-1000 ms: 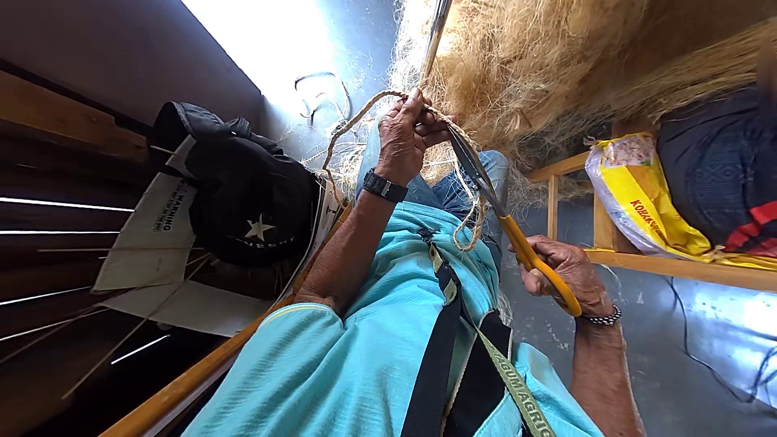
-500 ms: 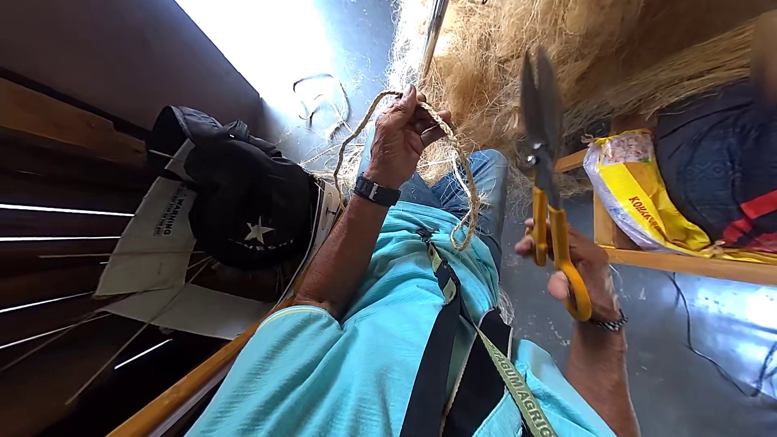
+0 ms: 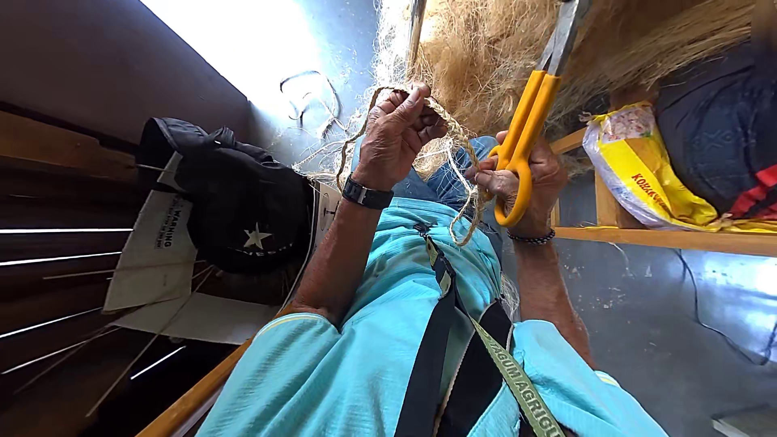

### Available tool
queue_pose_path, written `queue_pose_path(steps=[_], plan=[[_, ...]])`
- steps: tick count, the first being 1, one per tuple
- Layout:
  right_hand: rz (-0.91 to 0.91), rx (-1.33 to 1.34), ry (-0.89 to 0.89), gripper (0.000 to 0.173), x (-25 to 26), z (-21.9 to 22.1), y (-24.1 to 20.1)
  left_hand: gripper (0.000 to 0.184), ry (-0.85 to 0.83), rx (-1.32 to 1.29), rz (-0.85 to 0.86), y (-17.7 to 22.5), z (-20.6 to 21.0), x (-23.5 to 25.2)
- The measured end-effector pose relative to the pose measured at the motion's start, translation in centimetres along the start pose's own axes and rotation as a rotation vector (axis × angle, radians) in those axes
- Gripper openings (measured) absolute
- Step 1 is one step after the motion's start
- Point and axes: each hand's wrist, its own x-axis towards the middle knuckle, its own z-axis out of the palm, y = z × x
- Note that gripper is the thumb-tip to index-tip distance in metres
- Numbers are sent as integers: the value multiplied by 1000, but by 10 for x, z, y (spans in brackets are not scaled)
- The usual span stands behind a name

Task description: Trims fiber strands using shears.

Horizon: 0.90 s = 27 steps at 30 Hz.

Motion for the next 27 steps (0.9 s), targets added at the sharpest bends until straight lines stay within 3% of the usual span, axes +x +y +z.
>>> queue_pose_path(steps=[8, 13, 17, 22, 27], plan=[[88, 5, -25, 51, -10, -9, -4, 10, 109, 140, -91, 5, -25, 8], [38, 23, -23, 51, -14, -15, -5, 20, 166, 191, -133, 23, -49, 16], [21, 19, -9, 49, -17, -15, -1, 24, 218, 215, -44, 40, -51, 23], [-8, 45, -32, 50, -14, -10, 3, 31, 152, 255, 25, 53, -48, 27], [-31, -12, -23, 51, -10, -6, -4, 54, 119, 346, -148, 34, -42, 15]])
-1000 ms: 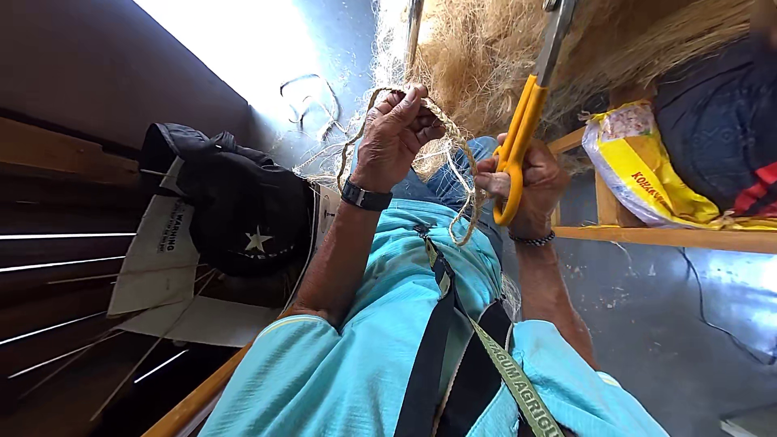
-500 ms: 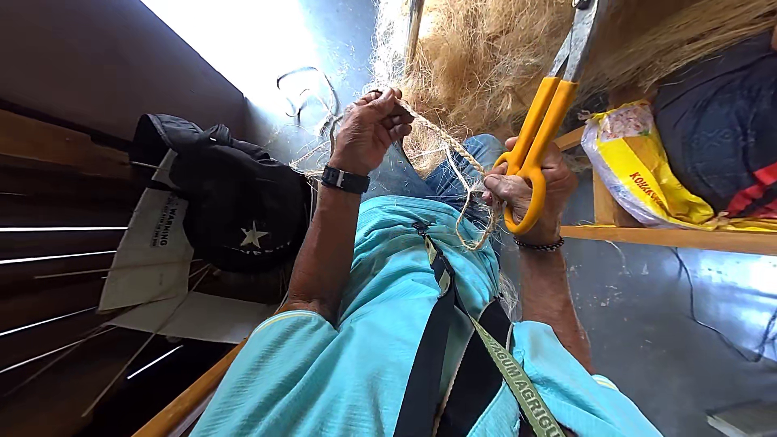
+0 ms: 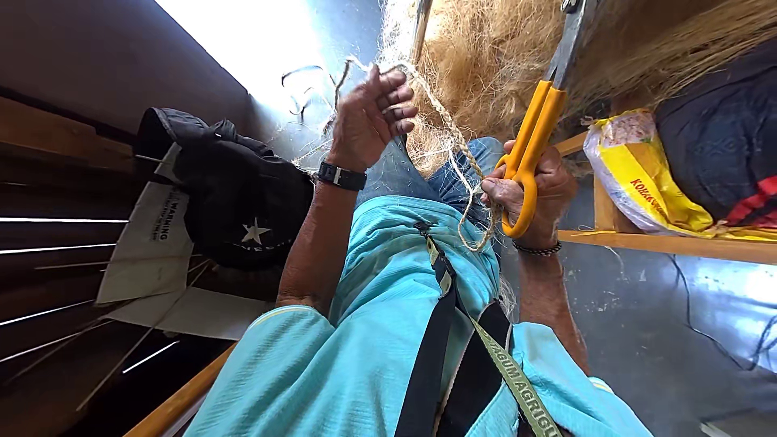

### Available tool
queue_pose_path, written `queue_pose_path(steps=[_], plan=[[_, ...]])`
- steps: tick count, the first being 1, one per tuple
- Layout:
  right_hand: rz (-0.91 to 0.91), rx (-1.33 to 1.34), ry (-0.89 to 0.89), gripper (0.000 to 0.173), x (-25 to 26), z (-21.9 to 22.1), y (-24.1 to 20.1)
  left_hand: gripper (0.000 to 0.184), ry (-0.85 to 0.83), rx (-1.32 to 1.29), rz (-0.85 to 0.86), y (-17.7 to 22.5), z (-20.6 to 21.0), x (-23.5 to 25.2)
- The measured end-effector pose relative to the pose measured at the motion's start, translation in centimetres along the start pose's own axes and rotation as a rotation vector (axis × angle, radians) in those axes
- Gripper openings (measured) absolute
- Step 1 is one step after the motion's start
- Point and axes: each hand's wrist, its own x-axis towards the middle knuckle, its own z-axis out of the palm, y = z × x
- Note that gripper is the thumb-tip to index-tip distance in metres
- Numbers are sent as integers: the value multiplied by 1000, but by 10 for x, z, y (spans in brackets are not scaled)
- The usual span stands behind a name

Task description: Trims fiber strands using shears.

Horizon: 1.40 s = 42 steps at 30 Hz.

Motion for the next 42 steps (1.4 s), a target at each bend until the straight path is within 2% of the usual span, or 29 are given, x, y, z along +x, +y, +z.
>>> queue_pose_path(steps=[2, 5, 8, 11, 15, 17, 23, 25, 28, 30, 36, 42], plan=[[-18, -38, -8, 51, 2, 1, -1, 52, -107, 35, -25, -18, 7, -11], [-42, -76, -7, 50, 3, 3, -1, 33, -238, -75, -35, -40, 22, -30], [-48, -64, -11, 50, 3, 4, -1, 32, -308, -197, -28, -53, 37, -45], [-42, -58, -15, 50, 2, 6, -1, 33, -256, -200, 23, -54, 51, -54], [-62, -115, -18, 49, 1, 7, 2, 52, -203, -49, 172, -51, 65, -55], [-65, -169, -5, 50, 1, 8, 4, 55, -186, -34, 221, -52, 70, -55], [-17, -72, -46, 54, 0, 0, 3, 59, -163, -108, 223, -46, 66, -46], [18, -90, -47, 64, -3, -11, 8, 57, -113, -96, 224, -41, 62, -43], [80, -266, -101, 95, -14, -35, 18, 57, -58, -84, 242, -31, 55, -37], [110, -385, -156, 101, -26, -48, 23, 56, -26, -80, 249, -27, 50, -32], [217, -393, -262, 96, -59, -57, 36, 55, 36, -113, 223, -20, 36, -21], [193, -404, -276, 93, -72, -48, 44, 50, 75, -166, 170, -23, 30, -19]])
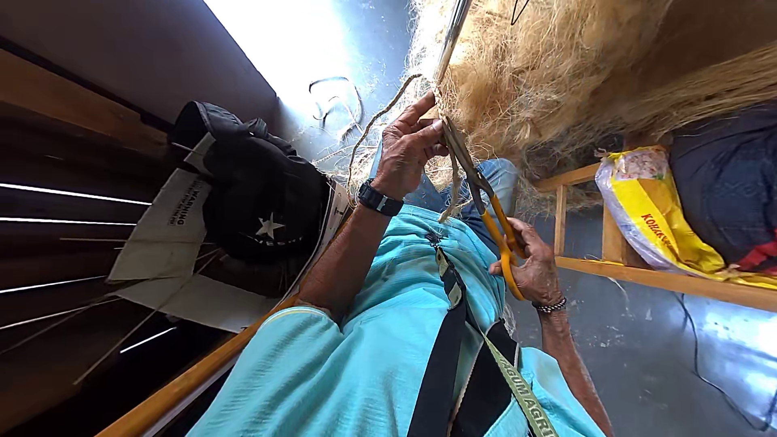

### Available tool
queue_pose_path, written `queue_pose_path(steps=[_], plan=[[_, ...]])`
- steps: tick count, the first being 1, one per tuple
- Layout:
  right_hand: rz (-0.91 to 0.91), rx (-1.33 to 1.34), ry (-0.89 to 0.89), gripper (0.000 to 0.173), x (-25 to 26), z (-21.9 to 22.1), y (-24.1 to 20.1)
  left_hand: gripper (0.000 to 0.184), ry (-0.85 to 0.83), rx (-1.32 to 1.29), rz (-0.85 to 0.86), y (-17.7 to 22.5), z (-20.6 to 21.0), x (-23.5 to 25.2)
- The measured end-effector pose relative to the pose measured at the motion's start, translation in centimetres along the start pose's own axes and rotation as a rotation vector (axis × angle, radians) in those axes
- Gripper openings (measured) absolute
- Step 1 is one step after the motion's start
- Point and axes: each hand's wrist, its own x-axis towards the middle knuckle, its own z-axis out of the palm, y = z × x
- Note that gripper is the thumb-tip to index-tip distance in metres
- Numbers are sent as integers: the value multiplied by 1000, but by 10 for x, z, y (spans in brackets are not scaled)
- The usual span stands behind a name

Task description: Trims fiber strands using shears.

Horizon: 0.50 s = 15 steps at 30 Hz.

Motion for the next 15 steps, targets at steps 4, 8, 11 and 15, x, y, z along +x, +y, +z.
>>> queue_pose_path(steps=[4, 8, 11, 15], plan=[[-10, -37, 30, 93, 3, 4, 0, 48, 7, -32, -9, 0, 1, 0], [-28, -84, 67, 91, 4, 8, -2, 48, 14, -50, -17, -1, 1, 0], [-22, -92, 81, 86, 6, 11, -5, 47, 14, -59, -16, -2, 0, 0], [-30, -97, 91, 84, 8, 13, -6, 44, 42, -71, -26, -5, 0, -1]])
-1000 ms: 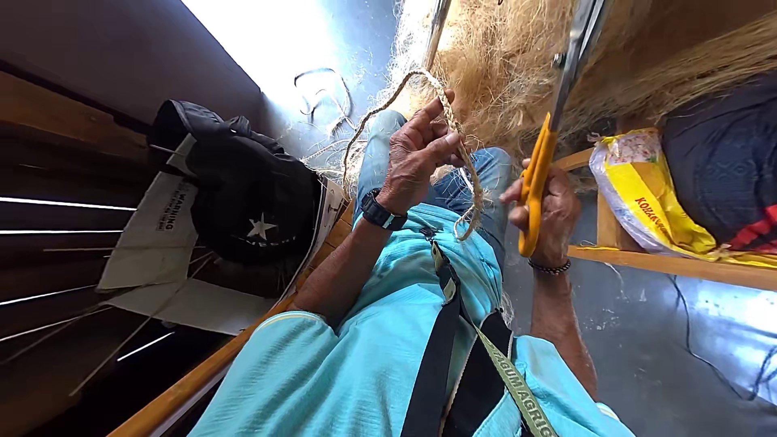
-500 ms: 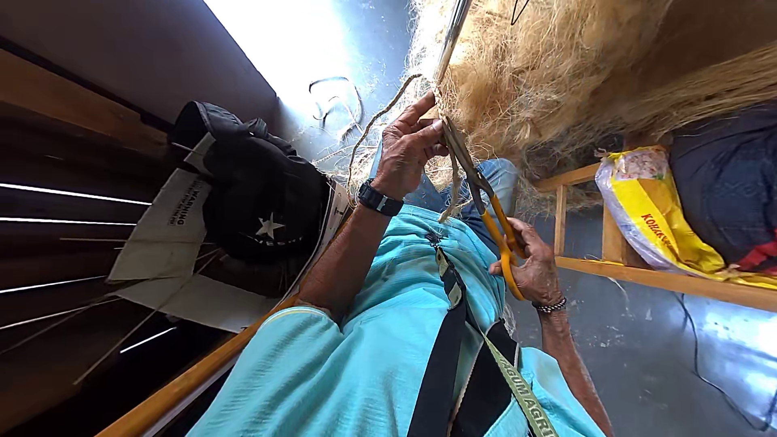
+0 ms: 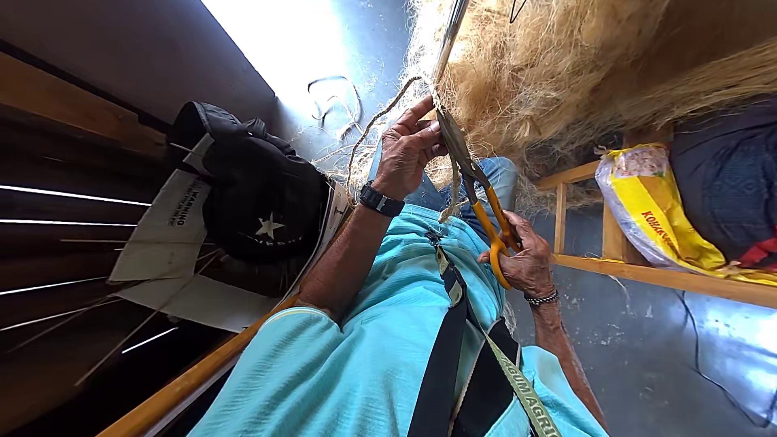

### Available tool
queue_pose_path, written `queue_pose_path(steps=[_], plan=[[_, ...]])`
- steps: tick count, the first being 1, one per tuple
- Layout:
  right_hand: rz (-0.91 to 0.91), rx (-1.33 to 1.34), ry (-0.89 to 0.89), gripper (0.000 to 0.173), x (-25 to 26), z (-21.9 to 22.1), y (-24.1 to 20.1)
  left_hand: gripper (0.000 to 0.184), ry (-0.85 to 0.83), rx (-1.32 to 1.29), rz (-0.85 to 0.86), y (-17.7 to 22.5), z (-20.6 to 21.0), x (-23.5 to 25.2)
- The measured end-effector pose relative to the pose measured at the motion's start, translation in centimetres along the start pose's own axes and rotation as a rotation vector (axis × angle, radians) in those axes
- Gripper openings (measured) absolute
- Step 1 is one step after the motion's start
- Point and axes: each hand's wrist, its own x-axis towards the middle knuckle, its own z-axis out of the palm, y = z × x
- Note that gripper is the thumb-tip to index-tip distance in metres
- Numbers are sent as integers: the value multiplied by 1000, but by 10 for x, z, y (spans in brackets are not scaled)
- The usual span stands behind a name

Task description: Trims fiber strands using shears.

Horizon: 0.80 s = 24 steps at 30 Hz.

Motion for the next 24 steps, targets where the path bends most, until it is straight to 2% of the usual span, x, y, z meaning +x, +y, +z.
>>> queue_pose_path(steps=[12, 16, 19, 21, 24], plan=[[-21, 22, 20, 66, 1, 5, 4, 44, -23, 10, 21, -3, -10, 3], [14, 249, 19, 65, 1, 6, -3, 42, -15, 4, 24, -1, -8, 2], [97, 494, 15, 65, 0, 2, -10, 30, 5, -25, 10, 1, -5, 3], [117, 613, -25, 70, -1, -3, -4, 25, 10, -63, -22, 3, -6, 5], [108, 584, -90, 86, 2, -9, 3, 21, 8, -108, -82, 8, -5, 7]])
